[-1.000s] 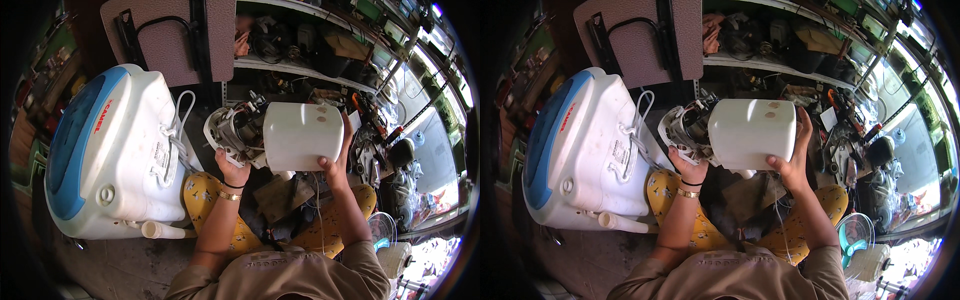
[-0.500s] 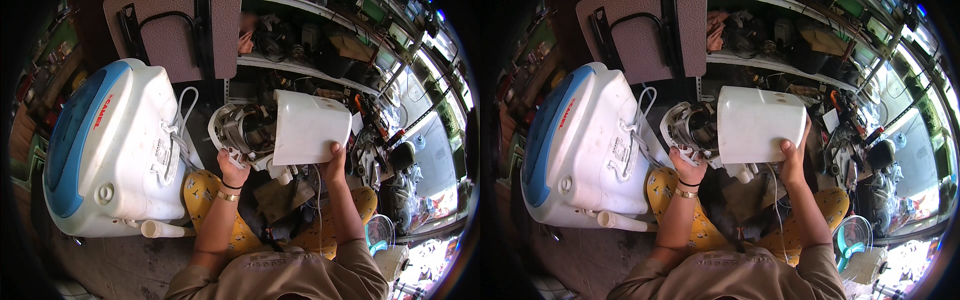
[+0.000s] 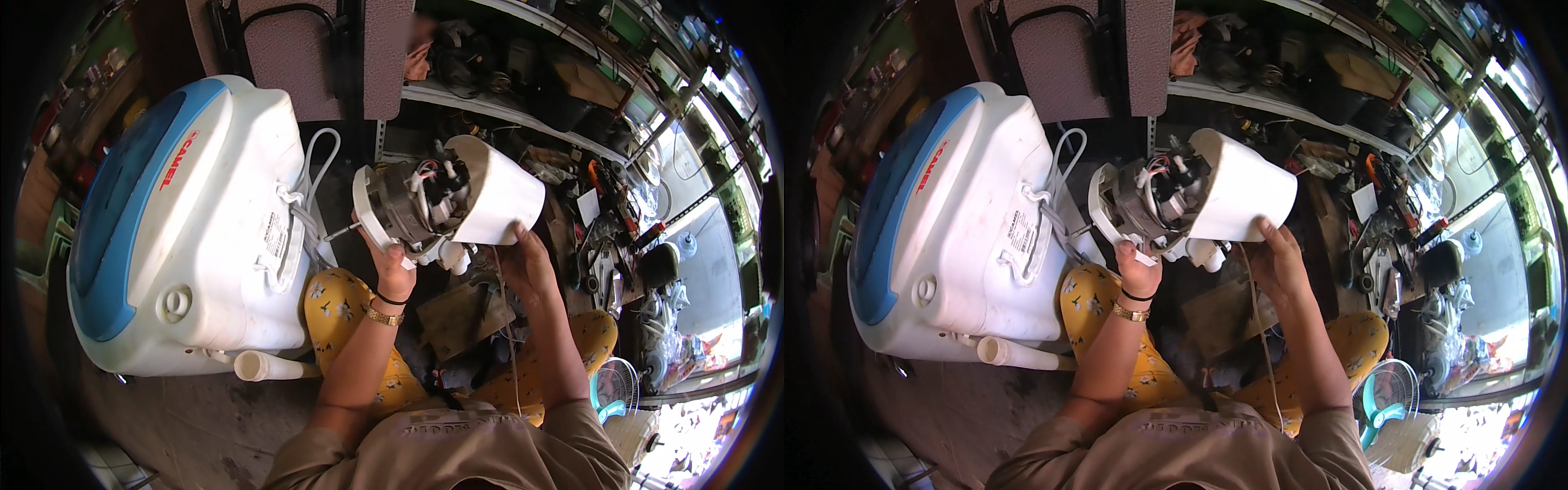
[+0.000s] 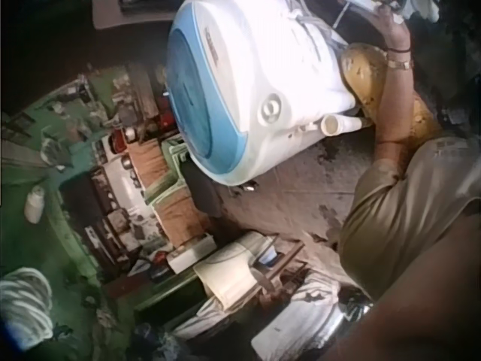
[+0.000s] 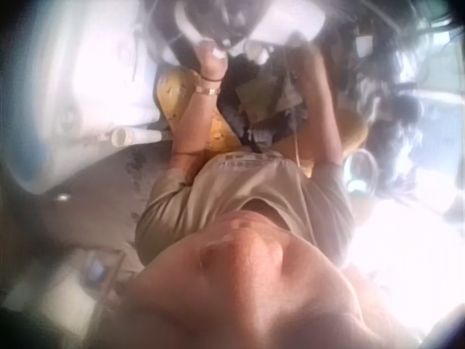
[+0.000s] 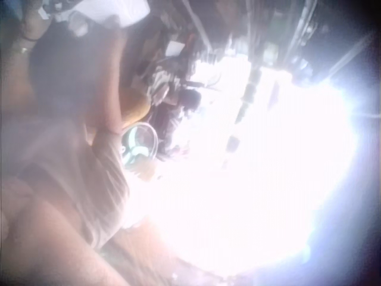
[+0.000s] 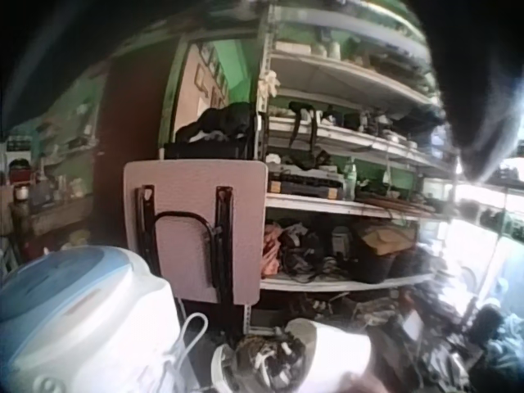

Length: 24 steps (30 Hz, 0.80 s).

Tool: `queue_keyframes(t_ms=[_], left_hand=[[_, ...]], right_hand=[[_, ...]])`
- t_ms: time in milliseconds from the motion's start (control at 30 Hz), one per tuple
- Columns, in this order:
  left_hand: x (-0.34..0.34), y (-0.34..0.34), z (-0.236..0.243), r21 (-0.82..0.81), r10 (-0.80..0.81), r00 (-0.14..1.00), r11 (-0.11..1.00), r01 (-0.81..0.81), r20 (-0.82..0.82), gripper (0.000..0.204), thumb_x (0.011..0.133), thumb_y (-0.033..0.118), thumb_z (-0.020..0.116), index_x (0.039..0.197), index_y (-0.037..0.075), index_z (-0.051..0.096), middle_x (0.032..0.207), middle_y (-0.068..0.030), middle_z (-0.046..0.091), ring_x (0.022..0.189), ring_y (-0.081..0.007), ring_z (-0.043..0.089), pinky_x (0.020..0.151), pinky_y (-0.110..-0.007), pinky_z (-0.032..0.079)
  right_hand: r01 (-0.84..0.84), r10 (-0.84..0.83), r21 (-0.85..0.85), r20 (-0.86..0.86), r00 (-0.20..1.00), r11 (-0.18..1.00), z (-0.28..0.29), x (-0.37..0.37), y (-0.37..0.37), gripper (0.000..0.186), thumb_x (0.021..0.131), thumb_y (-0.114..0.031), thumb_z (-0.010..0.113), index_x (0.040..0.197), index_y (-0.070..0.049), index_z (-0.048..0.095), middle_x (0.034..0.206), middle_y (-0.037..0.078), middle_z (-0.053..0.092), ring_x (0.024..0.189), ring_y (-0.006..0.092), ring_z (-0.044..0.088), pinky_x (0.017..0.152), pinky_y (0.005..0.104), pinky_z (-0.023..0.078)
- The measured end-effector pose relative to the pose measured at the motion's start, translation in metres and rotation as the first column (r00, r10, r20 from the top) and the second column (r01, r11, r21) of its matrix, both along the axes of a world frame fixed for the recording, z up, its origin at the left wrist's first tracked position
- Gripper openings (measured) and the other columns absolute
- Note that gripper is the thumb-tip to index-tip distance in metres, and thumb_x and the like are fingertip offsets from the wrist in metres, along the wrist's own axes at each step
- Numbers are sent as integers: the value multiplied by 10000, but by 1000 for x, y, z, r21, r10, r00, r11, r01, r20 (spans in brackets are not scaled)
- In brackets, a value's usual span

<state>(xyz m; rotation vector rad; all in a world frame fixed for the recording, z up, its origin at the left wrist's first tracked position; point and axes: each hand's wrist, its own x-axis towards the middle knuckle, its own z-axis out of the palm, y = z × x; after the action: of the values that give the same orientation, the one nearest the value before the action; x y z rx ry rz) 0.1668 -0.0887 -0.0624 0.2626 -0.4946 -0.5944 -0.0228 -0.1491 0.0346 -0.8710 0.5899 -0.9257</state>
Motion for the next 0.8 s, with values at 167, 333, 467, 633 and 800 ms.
queue_keyframes(t_ms=[167, 333, 467, 633, 800], left_hand=[[3, 6, -3, 97, 10, 992, 995, -22, 127, 1080, 705, 527, 796, 1473, 107, 164, 1432, -86, 328, 1324, -239, 364, 1100, -417, 355], [5, 11, -3, 129, -28, 990, 992, 10, 136, 1189, 662, 564, 823, 1488, 117, 93, 1461, -90, 255, 1354, -241, 309, 1112, -420, 335], [0, 14, 4, 135, -52, 988, 990, 32, 145, 1197, 660, 561, 826, 1490, 119, 86, 1464, -88, 245, 1363, -241, 293, 1118, -425, 325], [3, 17, -5, 144, -88, 988, 987, 70, 123, 1233, 632, 573, 839, 1496, 130, 79, 1464, -73, 247, 1370, -234, 281, 1127, -429, 316], [1, 16, -9, 125, -83, 992, 990, 72, 92, 1238, 631, 576, 840, 1502, 138, 77, 1465, -63, 255, 1369, -229, 288, 1125, -427, 319]], right_hand=[[-140, 140, 30, 7, 990, 990, 7, -2, 7, 496, 878, -60, 635, 1336, -44, 444, 1126, 94, 604, 946, 229, 586, 739, 342, 478], [-159, 159, -15, -33, 987, 987, 2, 1, 2, 466, 893, -91, 656, 1316, -124, 465, 1031, 57, 597, 796, 173, 526, 636, 289, 408], [-164, 158, -140, -56, 986, 976, 1, 3, -5, 422, 889, -85, 668, 1264, -90, 472, 1014, 60, 595, 755, 154, 528, 623, 276, 411], [-192, 188, -142, -36, 981, 971, 5, 5, 1, 375, 881, -49, 672, 1205, -46, 484, 949, 70, 605, 726, 141, 546, 624, 271, 420], [-204, 200, -117, -47, 979, 972, -17, 3, -7, 193, 874, -119, 699, 1027, -47, 606, 785, 30, 592, 680, 130, 516, 621, 280, 399]])
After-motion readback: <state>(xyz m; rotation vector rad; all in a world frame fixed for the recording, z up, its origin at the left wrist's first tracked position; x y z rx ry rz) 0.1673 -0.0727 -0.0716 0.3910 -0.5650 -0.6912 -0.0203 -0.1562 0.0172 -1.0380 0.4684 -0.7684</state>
